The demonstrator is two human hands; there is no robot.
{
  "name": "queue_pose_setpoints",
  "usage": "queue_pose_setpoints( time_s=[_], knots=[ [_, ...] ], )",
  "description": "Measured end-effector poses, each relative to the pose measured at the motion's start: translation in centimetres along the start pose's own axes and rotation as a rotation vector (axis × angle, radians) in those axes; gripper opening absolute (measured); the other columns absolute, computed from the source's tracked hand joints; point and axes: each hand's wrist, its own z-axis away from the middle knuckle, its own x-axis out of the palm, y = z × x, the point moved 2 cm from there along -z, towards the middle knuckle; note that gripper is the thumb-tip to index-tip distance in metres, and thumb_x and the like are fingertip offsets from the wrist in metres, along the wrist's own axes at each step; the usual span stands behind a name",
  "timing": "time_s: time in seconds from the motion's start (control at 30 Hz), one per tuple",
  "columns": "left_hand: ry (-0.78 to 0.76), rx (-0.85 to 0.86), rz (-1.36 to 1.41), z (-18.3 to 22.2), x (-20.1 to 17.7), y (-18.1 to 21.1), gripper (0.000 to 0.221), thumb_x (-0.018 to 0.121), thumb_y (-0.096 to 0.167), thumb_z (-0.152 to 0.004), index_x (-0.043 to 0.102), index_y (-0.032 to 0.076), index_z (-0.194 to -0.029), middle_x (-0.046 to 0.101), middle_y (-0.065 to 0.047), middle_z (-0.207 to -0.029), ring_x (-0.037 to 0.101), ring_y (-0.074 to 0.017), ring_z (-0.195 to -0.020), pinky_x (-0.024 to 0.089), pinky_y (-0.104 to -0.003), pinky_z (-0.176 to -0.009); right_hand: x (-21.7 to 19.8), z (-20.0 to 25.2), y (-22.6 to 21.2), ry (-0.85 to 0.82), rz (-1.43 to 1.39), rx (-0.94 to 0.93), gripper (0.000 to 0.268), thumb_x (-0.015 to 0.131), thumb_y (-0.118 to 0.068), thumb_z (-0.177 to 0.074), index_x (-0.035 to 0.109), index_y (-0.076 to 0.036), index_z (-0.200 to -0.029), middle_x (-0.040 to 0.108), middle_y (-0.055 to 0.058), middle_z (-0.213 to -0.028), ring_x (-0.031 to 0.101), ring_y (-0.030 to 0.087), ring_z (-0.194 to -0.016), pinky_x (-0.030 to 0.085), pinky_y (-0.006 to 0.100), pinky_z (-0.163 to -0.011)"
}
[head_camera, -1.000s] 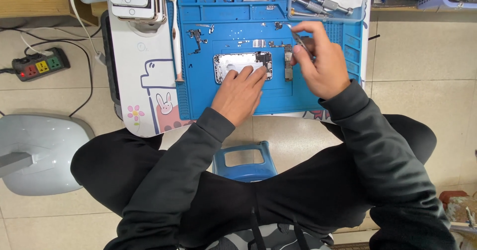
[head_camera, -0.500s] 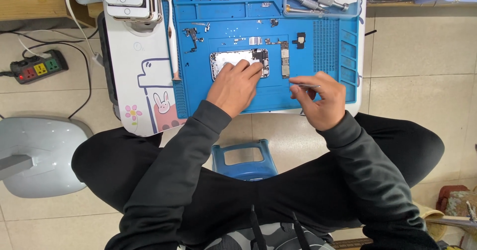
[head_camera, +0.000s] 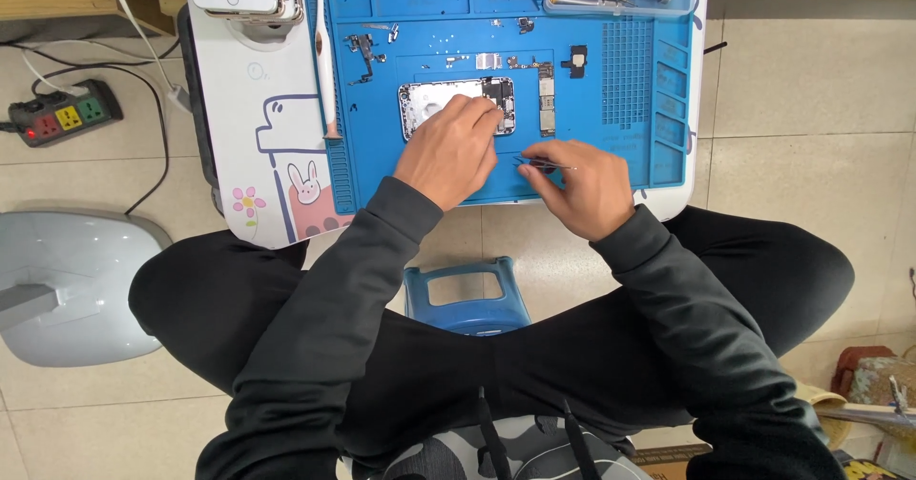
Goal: Inspecting and disassembling a smartphone motherboard using precision tools on a repair mat.
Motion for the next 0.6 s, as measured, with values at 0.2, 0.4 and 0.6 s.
queue_pose_setpoints(
  time_s=[0.2, 0.4, 0.6],
  knots=[
    [0.043, -0.048, -0.021, 0.3, -3.0, -0.6, 0.018, 0.061, 0.015, -0.104, 0.075, 0.006, -0.112, 0.071, -0.009, -0.104, 0.073, -0.0246, -0.099, 0.061, -0.033, -0.08, 0.4, -0.2, -0.2, 0.024, 0.005, -0.021, 0.012, 0.073, -0.017, -0.104, 0.07, -0.01, -0.113, 0.08, 0.009, -0.093, 0.077, 0.023, -0.082, 0.063, 0.031, -0.065],
    [-0.025, -0.193, 0.068, 2.6, -6.5, -2.2, 0.008, 0.073, 0.013, -0.099, 0.078, 0.008, -0.103, 0.072, -0.008, -0.089, 0.074, -0.0245, -0.086, 0.061, -0.035, -0.072, 2.3, -0.7, -0.3, 0.04, -0.229, -0.018, 0.01, 0.074, -0.017, -0.105, 0.067, -0.011, -0.106, 0.08, 0.011, -0.089, 0.076, 0.025, -0.076, 0.06, 0.032, -0.059],
    [-0.106, -0.208, -0.06, 4.1, -6.1, -4.4, 0.008, 0.075, 0.006, -0.096, 0.08, 0.01, -0.102, 0.074, -0.008, -0.088, 0.074, -0.0255, -0.089, 0.061, -0.038, -0.078, 4.5, -2.0, -2.0, 0.112, -0.438, -0.054, 0.008, 0.078, -0.007, -0.101, 0.072, -0.009, -0.105, 0.08, 0.012, -0.091, 0.079, 0.03, -0.088, 0.063, 0.034, -0.064]
  ],
)
